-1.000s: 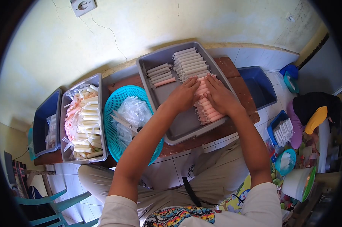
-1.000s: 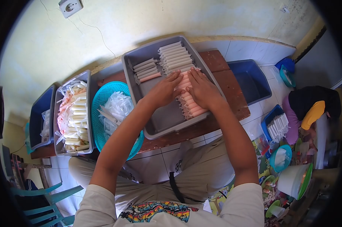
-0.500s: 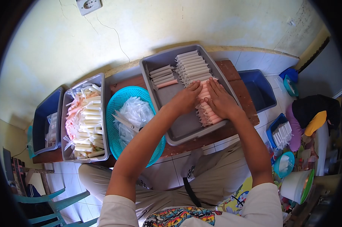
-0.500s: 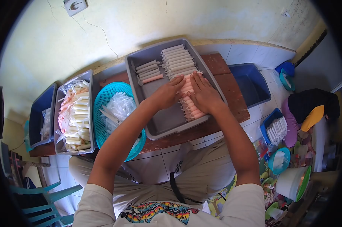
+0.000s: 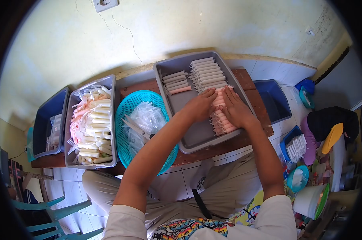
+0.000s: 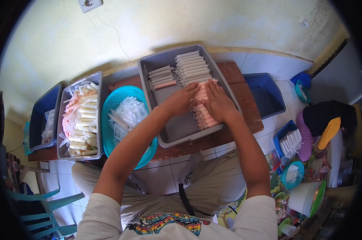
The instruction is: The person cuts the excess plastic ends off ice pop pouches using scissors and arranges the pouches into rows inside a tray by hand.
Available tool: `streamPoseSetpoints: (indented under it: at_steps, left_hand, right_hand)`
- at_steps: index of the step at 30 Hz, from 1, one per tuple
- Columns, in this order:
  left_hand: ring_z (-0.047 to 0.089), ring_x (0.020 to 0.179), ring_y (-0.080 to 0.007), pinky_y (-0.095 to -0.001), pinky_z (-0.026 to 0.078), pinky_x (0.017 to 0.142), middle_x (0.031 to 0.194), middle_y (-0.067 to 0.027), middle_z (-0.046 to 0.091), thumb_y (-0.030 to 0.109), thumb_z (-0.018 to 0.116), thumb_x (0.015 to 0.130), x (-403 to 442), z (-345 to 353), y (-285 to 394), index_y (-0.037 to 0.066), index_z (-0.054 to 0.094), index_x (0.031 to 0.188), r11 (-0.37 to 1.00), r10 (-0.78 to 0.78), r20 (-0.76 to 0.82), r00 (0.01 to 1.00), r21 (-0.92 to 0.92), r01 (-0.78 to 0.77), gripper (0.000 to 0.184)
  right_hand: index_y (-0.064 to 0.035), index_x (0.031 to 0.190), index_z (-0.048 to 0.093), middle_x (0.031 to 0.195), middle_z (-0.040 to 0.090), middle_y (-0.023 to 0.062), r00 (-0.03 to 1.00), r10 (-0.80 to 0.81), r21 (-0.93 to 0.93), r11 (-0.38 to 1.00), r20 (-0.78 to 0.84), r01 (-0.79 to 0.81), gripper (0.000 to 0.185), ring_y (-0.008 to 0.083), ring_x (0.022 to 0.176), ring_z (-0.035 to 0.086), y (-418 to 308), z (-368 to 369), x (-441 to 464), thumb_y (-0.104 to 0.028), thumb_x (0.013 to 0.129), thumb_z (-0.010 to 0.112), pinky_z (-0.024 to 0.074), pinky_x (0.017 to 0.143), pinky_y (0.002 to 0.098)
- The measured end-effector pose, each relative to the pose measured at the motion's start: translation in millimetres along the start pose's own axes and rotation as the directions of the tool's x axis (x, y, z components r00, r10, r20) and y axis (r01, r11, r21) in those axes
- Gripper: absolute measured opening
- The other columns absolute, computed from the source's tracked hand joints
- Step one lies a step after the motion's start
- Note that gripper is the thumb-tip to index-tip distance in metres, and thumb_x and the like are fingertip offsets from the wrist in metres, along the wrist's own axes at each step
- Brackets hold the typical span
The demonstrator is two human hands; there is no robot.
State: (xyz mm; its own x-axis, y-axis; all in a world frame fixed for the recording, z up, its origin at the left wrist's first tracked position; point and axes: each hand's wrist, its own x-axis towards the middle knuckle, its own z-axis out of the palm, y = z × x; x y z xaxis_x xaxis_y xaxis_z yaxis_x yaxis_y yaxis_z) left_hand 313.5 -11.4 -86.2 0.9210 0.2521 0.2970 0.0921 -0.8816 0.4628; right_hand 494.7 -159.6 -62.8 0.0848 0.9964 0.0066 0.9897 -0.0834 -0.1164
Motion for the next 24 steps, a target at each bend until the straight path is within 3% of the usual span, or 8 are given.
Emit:
streamPoseSetpoints:
  at_steps: [2, 6, 12, 14, 15, 17, 21, 24]
  left_hand:
    - [0.043, 0.153, -0.0407, -0.0457, 0.04, 0.124, 0.166, -0.0263, 0.042, 0.026, 0.067, 0.102, 2, -2, 4, -0.003, 0.045, 0.158, 0.998, -0.056, -0.011, 0.998, -0.013, 0.056, 0.067]
    - [0.043, 0.152, -0.0421, -0.0464, 0.04, 0.123, 0.165, -0.0267, 0.043, 0.027, 0.067, 0.102, 3, 0, 1, 0.0, 0.048, 0.158, 0.998, -0.06, -0.035, 0.998, 0.008, 0.061, 0.065]
    - [0.047, 0.149, -0.043, -0.051, 0.043, 0.119, 0.159, -0.0295, 0.05, 0.016, 0.063, 0.1, 1, -3, -9, 0.002, 0.054, 0.152, 0.99, -0.09, -0.275, 0.957, -0.127, 0.057, 0.055]
    - [0.049, 0.147, -0.0451, -0.0487, 0.041, 0.121, 0.157, -0.0275, 0.053, 0.01, 0.063, 0.103, -5, -16, -4, 0.003, 0.061, 0.146, 0.982, -0.137, -0.422, 0.896, -0.178, 0.066, 0.043]
    - [0.049, 0.147, -0.0451, -0.0487, 0.041, 0.121, 0.157, -0.0275, 0.053, 0.01, 0.063, 0.103, -13, -25, 4, 0.003, 0.061, 0.146, 0.981, -0.142, -0.421, 0.896, -0.179, 0.071, 0.043]
    - [0.056, 0.142, -0.0443, -0.0471, 0.045, 0.117, 0.15, -0.0249, 0.061, 0.008, 0.063, 0.104, -32, -45, 20, 0.003, 0.068, 0.137, 0.978, -0.178, -0.525, 0.832, -0.184, 0.092, 0.034]
    - [0.06, 0.137, -0.0426, -0.0447, 0.05, 0.112, 0.146, -0.0224, 0.065, 0.006, 0.063, 0.104, -63, -65, 25, 0.004, 0.07, 0.133, 0.981, -0.151, -0.572, 0.807, -0.185, 0.053, 0.03]
    - [0.06, 0.134, -0.0447, -0.0501, 0.049, 0.112, 0.141, -0.0245, 0.067, 0.004, 0.063, 0.101, -87, -88, 26, 0.0, 0.071, 0.128, 0.968, -0.199, -0.569, 0.798, -0.244, 0.067, 0.028]
  right_hand:
    - [0.0047, 0.168, 0.022, 0.177, 0.018, 0.025, 1.0, 0.021, 0.037, 0.999, 0.003, -0.021, 0.075, 0.0367, 0.165, 0.016, -1, -3, 1, -0.043, 0.114, 0.044, 0.019, 0.134, 0.0468]
    - [0.0052, 0.167, 0.025, 0.176, 0.02, 0.0255, 0.999, 0.043, 0.075, 0.996, 0.011, -0.043, 0.074, 0.0377, 0.165, 0.018, -6, -13, 1, -0.042, 0.113, 0.046, 0.02, 0.133, 0.0475]
    - [0.0057, 0.164, 0.03, 0.172, 0.029, 0.0273, 0.994, 0.014, 0.122, 0.993, -0.11, 0.0, 0.072, 0.0418, 0.16, 0.029, -6, -18, 7, -0.039, 0.112, 0.051, 0.0249, 0.131, 0.0497]
    - [0.0061, 0.162, 0.034, 0.168, 0.036, 0.0288, 0.971, -0.024, 0.172, 0.983, -0.239, 0.067, 0.07, 0.0428, 0.157, 0.035, -10, -26, 11, -0.037, 0.111, 0.053, 0.0271, 0.13, 0.0508]
    - [0.0061, 0.162, 0.034, 0.168, 0.036, 0.0288, 0.971, -0.027, 0.174, 0.982, -0.236, 0.07, 0.07, 0.0428, 0.157, 0.035, -14, -30, 15, -0.037, 0.111, 0.053, 0.0271, 0.13, 0.0508]
    - [0.0062, 0.161, 0.037, 0.165, 0.042, 0.0292, 0.944, -0.099, 0.21, 0.963, -0.315, 0.171, 0.068, 0.0426, 0.154, 0.039, -23, -38, 21, -0.037, 0.111, 0.055, 0.0315, 0.128, 0.0492]
    - [0.0061, 0.16, 0.039, 0.163, 0.044, 0.0289, 0.929, -0.102, 0.333, 0.915, -0.355, 0.227, 0.067, 0.0422, 0.153, 0.042, -67, -59, 27, -0.035, 0.11, 0.057, 0.0358, 0.126, 0.0468]
    - [0.0057, 0.161, 0.038, 0.163, 0.044, 0.0286, 0.91, -0.153, 0.315, 0.905, -0.385, 0.285, 0.068, 0.0421, 0.152, 0.043, -96, -56, 38, -0.034, 0.11, 0.058, 0.0385, 0.124, 0.0453]
